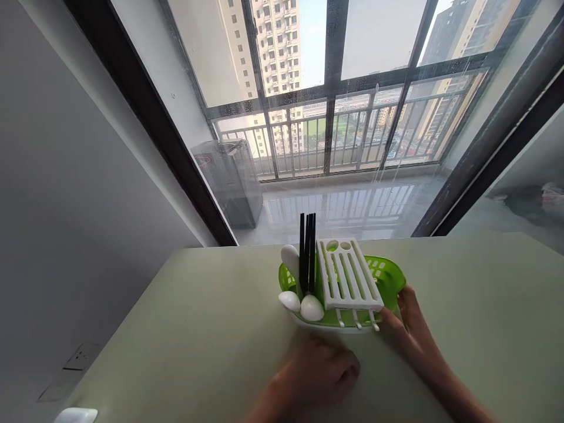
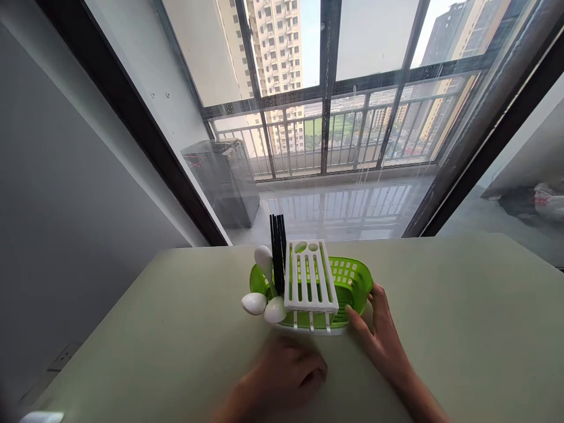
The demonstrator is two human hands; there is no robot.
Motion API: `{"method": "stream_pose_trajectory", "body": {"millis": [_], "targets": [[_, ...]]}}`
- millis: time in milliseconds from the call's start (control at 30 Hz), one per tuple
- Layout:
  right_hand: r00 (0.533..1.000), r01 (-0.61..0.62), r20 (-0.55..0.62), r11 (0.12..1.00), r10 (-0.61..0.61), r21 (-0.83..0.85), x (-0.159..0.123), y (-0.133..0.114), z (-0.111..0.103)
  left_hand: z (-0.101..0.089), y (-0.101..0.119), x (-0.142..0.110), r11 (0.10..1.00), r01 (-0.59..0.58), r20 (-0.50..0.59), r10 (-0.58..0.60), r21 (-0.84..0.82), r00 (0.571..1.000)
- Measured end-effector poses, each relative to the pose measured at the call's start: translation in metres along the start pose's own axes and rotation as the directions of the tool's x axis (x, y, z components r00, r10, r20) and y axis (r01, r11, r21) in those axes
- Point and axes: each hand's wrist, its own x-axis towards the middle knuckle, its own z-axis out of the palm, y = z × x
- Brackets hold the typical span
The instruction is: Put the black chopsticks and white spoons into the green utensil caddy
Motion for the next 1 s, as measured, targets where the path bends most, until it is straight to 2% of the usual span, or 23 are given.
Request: {"method": "stream_pose_trajectory", "body": {"millis": [133,367,567,633,700,800,867,900,933,967,1000], "targets": [[1.0,-0.013,0.005,0.999,0.012,0.048,0.003,-0.001,-0.001,-0.004,-0.001,0.0,0.998,0.029,-0.005,-0.029,-0.047,1.0],[0.998,-0.041,0.061,0.993,0.035,0.107,0.007,-0.006,0.001,-0.01,0.0,0.0,0.999,-0.035,-0.043,0.034,-0.028,0.998],[0.997,-0.03,0.072,0.992,0.022,0.12,0.01,-0.005,0.001,-0.008,-0.004,0.001,0.998,-0.06,-0.081,0.062,0.023,0.995],[0.997,-0.036,0.078,0.994,0.028,0.107,0.01,-0.004,0.002,-0.008,-0.004,0.002,0.997,-0.074,-0.077,0.073,-0.015,0.994],[0.996,-0.042,0.08,0.994,0.034,0.096,0.01,0.0,0.002,-0.013,0.002,0.0,0.99,-0.073,-0.067,0.066,-0.121,0.996],[0.997,-0.05,0.068,0.992,0.042,0.118,0.011,0.01,0.002,-0.038,0.027,-0.008,0.925,0.017,-0.025,-0.029,-0.379,0.999],[0.997,-0.06,0.063,0.986,0.051,0.157,0.013,0.017,0.002,-0.067,0.049,-0.015,0.814,0.057,0.069,-0.021,-0.578,0.997],[0.996,-0.069,0.063,0.982,0.058,0.176,0.014,0.019,0.002,-0.084,0.059,-0.017,0.772,0.032,0.067,0.013,-0.635,0.998],[0.996,-0.079,0.065,0.978,0.068,0.194,0.014,0.019,0.002,-0.102,0.068,-0.018,0.768,-0.014,0.022,0.037,-0.64,0.999],[0.995,-0.09,0.065,0.973,0.078,0.211,0.015,0.019,0.003,-0.119,0.073,-0.016,0.78,-0.077,-0.075,0.038,-0.621,0.996],[0.994,-0.099,0.066,0.969,0.086,0.226,0.015,0.018,0.003,-0.136,0.075,-0.012,0.802,-0.122,-0.216,-0.009,-0.584,0.976]]}}
